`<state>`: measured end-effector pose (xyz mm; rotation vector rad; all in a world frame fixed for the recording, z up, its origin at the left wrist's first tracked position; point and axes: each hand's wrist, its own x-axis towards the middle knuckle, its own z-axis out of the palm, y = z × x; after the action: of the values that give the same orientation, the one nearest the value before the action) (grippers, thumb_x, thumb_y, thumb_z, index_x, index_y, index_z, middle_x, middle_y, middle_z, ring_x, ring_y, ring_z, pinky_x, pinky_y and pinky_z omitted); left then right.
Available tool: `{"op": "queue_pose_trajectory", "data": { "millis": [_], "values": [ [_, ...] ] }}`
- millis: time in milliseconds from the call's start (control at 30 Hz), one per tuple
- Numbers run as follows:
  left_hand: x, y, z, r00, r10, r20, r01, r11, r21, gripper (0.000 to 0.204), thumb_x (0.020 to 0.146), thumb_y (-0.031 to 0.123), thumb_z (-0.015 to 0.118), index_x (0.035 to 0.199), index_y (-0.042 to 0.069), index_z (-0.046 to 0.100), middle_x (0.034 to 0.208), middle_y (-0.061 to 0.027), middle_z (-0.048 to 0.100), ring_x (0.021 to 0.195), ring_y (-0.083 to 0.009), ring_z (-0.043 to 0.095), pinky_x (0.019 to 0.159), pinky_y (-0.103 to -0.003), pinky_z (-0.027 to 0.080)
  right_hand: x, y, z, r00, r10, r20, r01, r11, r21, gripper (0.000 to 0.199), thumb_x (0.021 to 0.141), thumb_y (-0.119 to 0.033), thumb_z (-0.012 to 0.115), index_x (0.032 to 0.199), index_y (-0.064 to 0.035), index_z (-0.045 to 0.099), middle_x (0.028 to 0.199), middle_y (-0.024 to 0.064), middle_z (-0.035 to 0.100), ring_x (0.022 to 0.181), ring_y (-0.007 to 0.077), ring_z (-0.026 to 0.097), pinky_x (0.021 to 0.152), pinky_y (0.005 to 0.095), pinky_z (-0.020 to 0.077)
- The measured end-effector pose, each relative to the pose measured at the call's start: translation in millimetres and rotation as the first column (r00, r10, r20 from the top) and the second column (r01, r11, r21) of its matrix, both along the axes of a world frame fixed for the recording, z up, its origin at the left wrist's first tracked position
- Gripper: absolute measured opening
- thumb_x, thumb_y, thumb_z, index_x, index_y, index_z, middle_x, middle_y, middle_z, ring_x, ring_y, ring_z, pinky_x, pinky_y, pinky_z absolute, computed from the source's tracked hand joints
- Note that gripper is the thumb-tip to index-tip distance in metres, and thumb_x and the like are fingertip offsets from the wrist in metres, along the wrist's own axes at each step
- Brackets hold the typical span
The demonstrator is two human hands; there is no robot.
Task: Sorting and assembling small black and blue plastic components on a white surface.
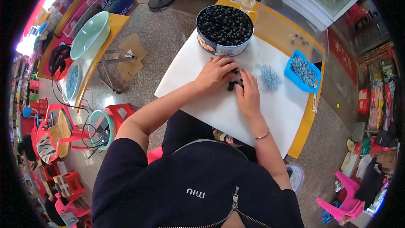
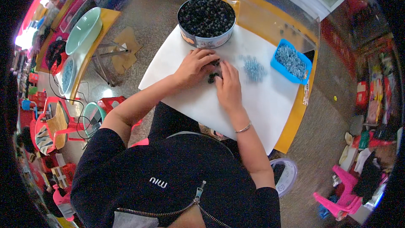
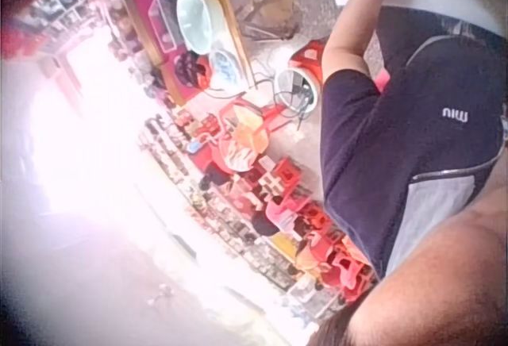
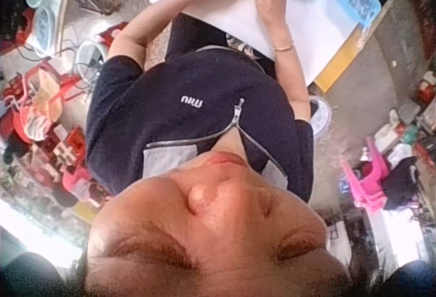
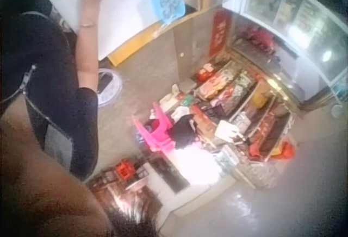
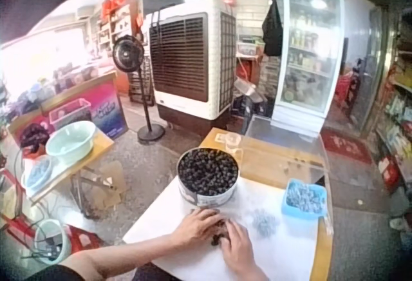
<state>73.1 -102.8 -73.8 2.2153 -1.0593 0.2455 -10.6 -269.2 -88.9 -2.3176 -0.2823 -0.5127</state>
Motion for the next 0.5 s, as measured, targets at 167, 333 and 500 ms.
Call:
{"op": "queue_pose_trajectory", "data": {
  "millis": [167,333,500],
  "values": [
    [-2.6,4.6,3.6,0.997,-0.030,-0.064,0.027,0.998,-0.052,0.043,0.081,0.015,0.067,0.122,0.009,0.056,0.125,-0.0128,0.054,0.119,-0.0321,0.048,0.099,-0.042,0.037,-0.1,-3.2,-1.0,1.000,0.019,0.011,-0.019,0.998,0.053,0.054,0.080,-0.008,0.063,0.129,0.0032,0.044,0.132,0.0220,0.046,0.121,0.0375,0.044,0.102,0.0433,0.0373],
    [-6.4,7.6,5.7,0.985,-0.012,-0.174,-0.013,0.990,-0.143,0.040,0.084,0.012,0.064,0.122,0.007,0.055,0.128,-0.0152,0.052,0.119,-0.0319,0.049,0.103,-0.039,0.035,-0.5,-2.4,8.1,1.000,0.022,0.017,-0.023,0.997,0.067,0.060,0.075,-0.010,0.068,0.129,0.0009,0.044,0.133,0.0212,0.046,0.121,0.0372,0.044,0.102,0.0429,0.0374],
    [-7.8,13.0,-0.4,0.928,-0.043,-0.371,-0.078,0.949,-0.306,0.030,0.091,0.008,0.055,0.121,0.004,0.055,0.129,-0.0149,0.052,0.120,-0.0268,0.049,0.102,-0.032,0.035,-1.3,-2.2,10.1,1.000,0.014,0.022,-0.016,0.996,0.089,0.058,0.077,-0.010,0.067,0.129,0.0004,0.045,0.133,0.0208,0.046,0.120,0.0369,0.045,0.102,0.0427,0.0373]
  ]
}}
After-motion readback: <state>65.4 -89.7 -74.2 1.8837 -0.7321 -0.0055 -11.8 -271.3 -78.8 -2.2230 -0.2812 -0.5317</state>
